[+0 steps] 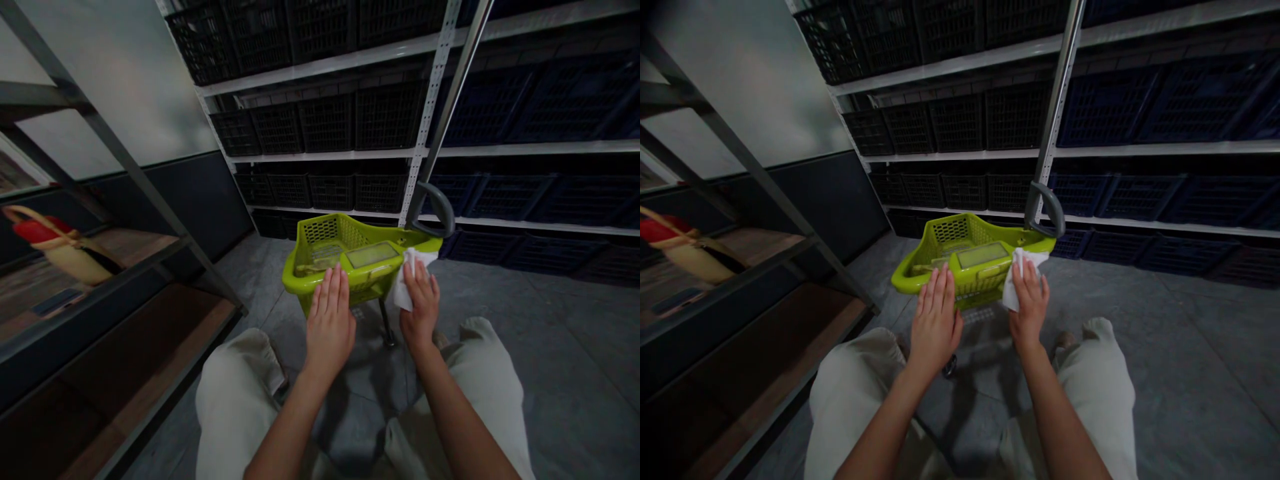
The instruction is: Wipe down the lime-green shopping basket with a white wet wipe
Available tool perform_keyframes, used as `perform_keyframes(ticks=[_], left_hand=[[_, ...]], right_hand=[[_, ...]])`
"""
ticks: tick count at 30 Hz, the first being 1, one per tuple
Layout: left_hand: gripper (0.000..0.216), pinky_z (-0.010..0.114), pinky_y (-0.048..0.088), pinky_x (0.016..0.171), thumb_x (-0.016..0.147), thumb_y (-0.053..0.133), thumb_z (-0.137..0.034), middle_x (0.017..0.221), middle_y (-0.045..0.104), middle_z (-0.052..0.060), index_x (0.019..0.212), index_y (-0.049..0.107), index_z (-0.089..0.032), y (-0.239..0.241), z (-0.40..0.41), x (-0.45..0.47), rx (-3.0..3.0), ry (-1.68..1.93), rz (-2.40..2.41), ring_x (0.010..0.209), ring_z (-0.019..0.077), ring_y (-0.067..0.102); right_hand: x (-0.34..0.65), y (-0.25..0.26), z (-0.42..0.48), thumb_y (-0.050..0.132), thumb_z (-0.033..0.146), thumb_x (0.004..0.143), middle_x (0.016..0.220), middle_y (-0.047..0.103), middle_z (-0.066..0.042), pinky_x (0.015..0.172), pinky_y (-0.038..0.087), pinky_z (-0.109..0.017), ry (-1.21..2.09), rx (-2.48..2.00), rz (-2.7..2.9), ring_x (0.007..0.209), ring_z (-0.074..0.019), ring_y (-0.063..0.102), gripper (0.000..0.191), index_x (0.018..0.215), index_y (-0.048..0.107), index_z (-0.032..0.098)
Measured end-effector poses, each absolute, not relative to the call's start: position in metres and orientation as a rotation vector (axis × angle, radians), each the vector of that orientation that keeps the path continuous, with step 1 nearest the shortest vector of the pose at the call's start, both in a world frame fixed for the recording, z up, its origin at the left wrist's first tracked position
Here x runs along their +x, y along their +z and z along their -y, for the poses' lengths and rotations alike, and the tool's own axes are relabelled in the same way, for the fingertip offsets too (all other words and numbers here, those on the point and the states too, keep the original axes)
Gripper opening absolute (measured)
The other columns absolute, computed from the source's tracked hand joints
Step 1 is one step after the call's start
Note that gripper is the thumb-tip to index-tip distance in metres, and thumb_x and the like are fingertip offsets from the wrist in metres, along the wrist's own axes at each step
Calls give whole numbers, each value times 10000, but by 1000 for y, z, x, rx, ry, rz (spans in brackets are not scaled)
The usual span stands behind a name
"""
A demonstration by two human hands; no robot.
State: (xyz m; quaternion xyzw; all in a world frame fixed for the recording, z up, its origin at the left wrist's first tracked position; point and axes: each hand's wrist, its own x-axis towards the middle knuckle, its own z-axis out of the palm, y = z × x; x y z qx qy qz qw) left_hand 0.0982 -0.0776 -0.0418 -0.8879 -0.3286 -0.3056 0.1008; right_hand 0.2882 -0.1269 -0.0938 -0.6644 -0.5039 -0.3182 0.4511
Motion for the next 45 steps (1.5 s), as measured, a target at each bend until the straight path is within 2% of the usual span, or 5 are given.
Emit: perform_keyframes(ticks=[9,18,24,31,45], left_hand=[[733,452,276,1207,879,443,-154,1614,276,153,1556,170,-86,-47,68,101,-2586,-918,985,1516,265,201],[739,438,262,1210,878,475,-167,1618,270,142,1551,183,-74,-48,65,103,-2599,-918,997,1516,265,205],[684,438,259,1208,883,472,-172,1611,293,140,1526,264,-63,-51,61,103,-2578,-911,996,1517,265,201],[712,424,233,1220,873,496,-177,1624,258,132,1527,248,-43,-52,62,106,-2572,-892,999,1518,268,196],[737,434,275,1208,867,503,-184,1624,258,131,1536,226,-48,-52,62,104,-2573,-881,988,1520,265,190]], right_hand=[[249,-82,113,356,186,982,1489,497,-96,1215,201,-467,-793,-1493,1699,1457,-190,354,574,1543,258,254],[266,-82,103,335,194,979,1556,402,-88,1211,188,-499,-704,-1628,1230,1471,-210,327,558,1528,301,293],[238,-81,99,374,212,988,1447,548,-80,1237,108,-473,-791,-1491,1631,1438,-178,388,552,1530,295,278],[285,-91,99,386,217,993,1518,453,-102,1192,229,-509,-780,-1625,1109,1427,-225,406,512,1498,365,294],[284,-93,106,383,212,996,1497,485,-91,1213,184,-482,-827,-1585,1343,1428,-197,404,519,1507,346,294]])
